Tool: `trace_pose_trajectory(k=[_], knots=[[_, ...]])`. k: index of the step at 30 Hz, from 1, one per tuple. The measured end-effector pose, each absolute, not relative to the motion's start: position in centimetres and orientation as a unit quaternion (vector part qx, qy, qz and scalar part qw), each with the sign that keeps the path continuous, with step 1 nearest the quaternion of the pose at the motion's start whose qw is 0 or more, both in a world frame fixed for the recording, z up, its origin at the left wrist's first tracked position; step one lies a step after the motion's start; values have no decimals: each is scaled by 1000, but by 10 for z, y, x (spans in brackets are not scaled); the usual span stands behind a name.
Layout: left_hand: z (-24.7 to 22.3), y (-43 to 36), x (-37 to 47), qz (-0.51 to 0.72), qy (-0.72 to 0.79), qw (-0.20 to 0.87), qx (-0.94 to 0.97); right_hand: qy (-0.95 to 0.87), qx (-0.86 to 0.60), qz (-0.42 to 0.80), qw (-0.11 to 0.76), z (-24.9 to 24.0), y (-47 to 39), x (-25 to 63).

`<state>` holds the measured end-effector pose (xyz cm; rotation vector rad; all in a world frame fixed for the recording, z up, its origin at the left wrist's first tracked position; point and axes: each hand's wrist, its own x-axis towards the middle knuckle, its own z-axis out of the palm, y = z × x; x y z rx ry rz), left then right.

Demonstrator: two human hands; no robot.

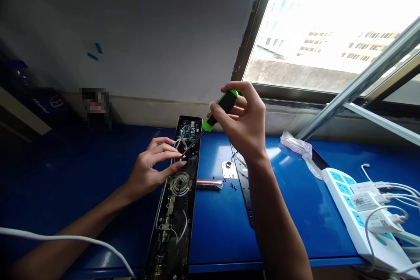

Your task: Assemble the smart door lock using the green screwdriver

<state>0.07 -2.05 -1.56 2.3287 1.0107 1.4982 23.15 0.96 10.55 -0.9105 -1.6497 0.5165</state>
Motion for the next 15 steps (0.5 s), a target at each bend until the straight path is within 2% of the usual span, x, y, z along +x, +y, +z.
trace_pose_trajectory(k=[15], knots=[[-13, -22, -2, 481, 376, 117, 783, -692, -371, 207, 583, 105, 7, 223]])
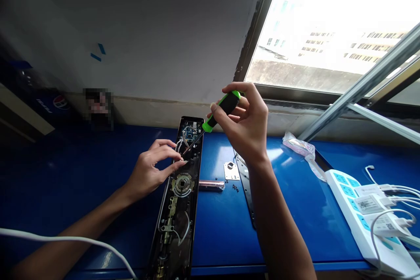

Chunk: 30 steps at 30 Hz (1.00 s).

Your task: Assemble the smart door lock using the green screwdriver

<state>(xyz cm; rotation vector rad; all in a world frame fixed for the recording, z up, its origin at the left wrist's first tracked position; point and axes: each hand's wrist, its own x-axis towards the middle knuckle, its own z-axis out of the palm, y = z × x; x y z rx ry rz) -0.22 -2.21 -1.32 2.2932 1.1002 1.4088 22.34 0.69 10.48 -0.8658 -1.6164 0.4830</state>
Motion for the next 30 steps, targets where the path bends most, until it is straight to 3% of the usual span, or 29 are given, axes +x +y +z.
trace_pose_trajectory(k=[6, 30], knots=[[-15, -21, -3, 441, 387, 106, 803, -713, -386, 197, 551, 106, 3, 219], [-14, -21, -7, 432, 366, 112, 817, -742, -282, 184, 580, 93, 9, 213]])
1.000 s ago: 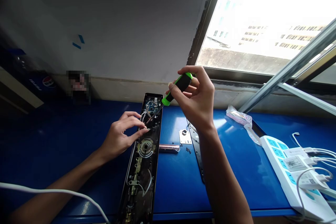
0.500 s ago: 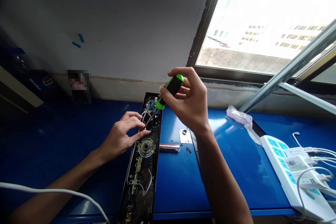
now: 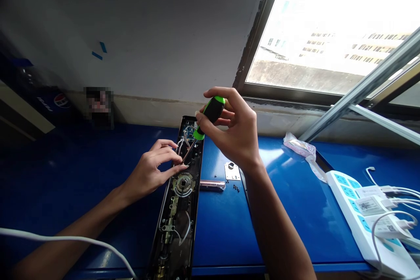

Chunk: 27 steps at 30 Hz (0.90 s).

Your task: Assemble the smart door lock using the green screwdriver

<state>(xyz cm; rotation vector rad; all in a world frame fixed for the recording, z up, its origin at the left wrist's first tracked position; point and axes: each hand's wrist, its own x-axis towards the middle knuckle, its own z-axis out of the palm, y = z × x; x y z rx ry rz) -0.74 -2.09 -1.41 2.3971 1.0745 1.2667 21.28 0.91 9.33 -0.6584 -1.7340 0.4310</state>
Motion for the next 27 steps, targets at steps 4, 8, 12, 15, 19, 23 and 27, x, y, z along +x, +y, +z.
trace_pose_trajectory(k=[4, 8, 12, 15, 19, 23, 27], knots=[[-13, -23, -7, 430, 371, 116, 815, -732, -294, 173, 589, 93, 8, 210], [-13, -24, -7, 424, 366, 120, 820, -739, -286, 165, 587, 94, 6, 209], [-12, -23, -7, 414, 363, 124, 826, -749, -274, 173, 578, 94, 4, 209], [-10, -24, -7, 414, 362, 130, 825, -748, -272, 178, 578, 94, 4, 209], [-11, -25, -8, 404, 354, 138, 832, -772, -240, 209, 551, 95, 3, 210], [-11, -24, -10, 395, 351, 148, 836, -809, -187, 255, 496, 98, -1, 212], [-10, -25, -9, 394, 350, 156, 836, -817, -185, 268, 477, 97, -2, 212]])
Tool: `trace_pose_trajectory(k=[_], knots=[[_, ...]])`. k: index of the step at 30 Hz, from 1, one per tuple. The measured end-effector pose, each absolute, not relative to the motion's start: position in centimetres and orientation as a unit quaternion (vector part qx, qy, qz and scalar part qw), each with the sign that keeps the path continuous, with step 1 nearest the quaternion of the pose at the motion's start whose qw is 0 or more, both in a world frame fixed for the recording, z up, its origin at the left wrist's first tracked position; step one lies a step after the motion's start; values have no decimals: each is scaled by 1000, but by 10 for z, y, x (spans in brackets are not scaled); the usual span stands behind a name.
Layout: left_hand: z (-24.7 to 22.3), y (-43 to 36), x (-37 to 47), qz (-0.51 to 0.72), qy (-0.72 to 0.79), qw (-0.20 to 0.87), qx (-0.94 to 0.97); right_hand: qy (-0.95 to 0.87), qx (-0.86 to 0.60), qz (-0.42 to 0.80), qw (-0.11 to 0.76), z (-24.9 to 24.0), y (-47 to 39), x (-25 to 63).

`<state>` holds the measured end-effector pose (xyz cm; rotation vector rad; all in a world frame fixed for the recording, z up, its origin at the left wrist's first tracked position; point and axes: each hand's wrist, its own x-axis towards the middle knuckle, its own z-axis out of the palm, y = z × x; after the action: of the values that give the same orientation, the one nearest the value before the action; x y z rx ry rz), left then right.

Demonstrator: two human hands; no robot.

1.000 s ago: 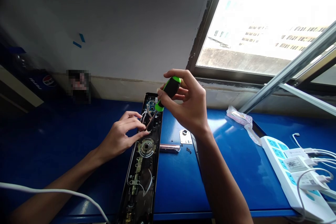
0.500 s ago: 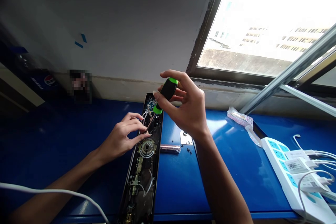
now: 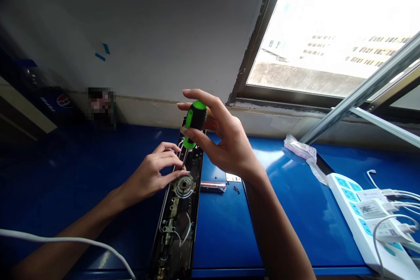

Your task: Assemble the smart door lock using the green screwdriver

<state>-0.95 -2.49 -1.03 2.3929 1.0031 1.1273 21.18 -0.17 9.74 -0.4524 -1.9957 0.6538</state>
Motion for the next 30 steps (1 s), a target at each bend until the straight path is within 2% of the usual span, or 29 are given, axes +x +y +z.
trace_pose_trajectory(k=[6, 13, 20, 30], knots=[[-9, -24, -10, 398, 358, 155, 830, -818, -202, 272, 464, 93, 4, 211], [3, -27, -18, 393, 391, 123, 823, -819, -191, 218, 494, 94, -1, 209], [1, -29, -19, 399, 457, 173, 776, -837, -168, 200, 481, 88, -1, 202], [-6, -26, -13, 403, 460, 182, 770, -850, -178, 184, 461, 78, 0, 194]])
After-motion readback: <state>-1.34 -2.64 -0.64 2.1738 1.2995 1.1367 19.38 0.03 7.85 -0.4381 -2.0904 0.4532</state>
